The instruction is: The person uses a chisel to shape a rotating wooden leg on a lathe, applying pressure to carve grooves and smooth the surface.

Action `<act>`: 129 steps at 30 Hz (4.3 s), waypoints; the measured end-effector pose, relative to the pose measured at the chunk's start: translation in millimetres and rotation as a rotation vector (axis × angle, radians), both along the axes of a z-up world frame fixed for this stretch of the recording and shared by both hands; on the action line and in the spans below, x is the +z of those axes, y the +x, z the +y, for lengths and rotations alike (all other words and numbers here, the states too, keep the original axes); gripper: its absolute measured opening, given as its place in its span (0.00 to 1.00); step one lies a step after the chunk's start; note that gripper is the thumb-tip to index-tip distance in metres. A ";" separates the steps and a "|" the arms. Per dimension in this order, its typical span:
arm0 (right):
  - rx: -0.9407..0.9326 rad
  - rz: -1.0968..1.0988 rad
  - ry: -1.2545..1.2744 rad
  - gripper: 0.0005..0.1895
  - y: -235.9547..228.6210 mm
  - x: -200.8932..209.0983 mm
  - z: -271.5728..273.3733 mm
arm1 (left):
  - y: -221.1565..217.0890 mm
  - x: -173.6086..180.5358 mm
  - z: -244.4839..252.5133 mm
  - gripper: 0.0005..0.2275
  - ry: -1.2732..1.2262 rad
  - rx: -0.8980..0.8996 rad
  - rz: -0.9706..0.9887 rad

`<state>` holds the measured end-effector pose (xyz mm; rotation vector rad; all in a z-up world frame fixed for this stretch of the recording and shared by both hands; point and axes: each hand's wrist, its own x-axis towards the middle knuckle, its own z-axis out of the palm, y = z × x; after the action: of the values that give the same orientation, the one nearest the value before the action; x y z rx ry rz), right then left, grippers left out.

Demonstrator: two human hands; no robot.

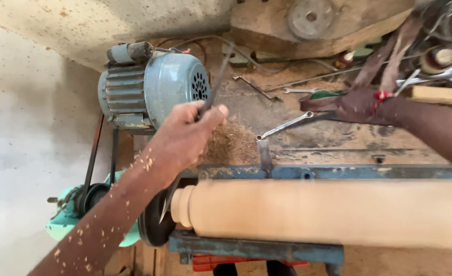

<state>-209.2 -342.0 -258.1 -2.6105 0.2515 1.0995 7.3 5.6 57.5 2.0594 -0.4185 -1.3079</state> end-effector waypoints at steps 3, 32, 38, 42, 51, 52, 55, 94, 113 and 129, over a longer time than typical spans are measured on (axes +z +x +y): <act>-0.435 0.027 0.154 0.22 -4.5 66.8 -24.2 | -9.1 12.7 5.2 0.15 -0.124 0.144 0.065; -1.782 -1.610 1.793 0.11 -100.9 319.4 530.2 | -148.8 9.8 231.3 0.10 -0.751 0.044 0.450; -1.754 -1.583 1.675 0.13 -118.7 338.5 575.3 | -156.1 4.8 242.8 0.08 -0.846 0.109 0.549; -1.767 -0.758 0.400 0.20 -162.0 370.0 619.2 | -149.1 -5.4 246.7 0.08 -0.799 0.135 0.545; -1.234 -0.570 0.303 0.34 -221.4 289.9 643.8 | -163.3 -20.5 275.1 0.08 -0.696 0.158 0.478; -1.434 -0.310 0.494 0.27 -227.7 269.9 655.6 | -165.9 -18.4 277.8 0.07 -0.718 0.137 0.488; -1.615 -0.817 0.931 0.18 -245.9 215.3 685.2 | -176.9 -10.6 288.3 0.10 -0.675 0.039 0.346; -2.121 -0.640 0.668 0.14 -309.3 165.1 768.9 | -177.2 -350.0 368.7 0.24 0.410 -0.632 -0.190; -1.842 -0.454 0.778 0.16 -186.3 199.1 712.3 | -169.1 -89.6 404.0 0.09 -0.519 -0.384 -0.381; -1.864 -0.574 1.076 0.27 -86.5 191.7 723.5 | -124.2 -158.2 377.9 0.26 -0.587 -0.756 -0.832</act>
<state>-295.6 381.5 -66.4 -0.7798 1.1297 -0.2487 -116.9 383.4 -100.7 1.8647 -1.8347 -0.4608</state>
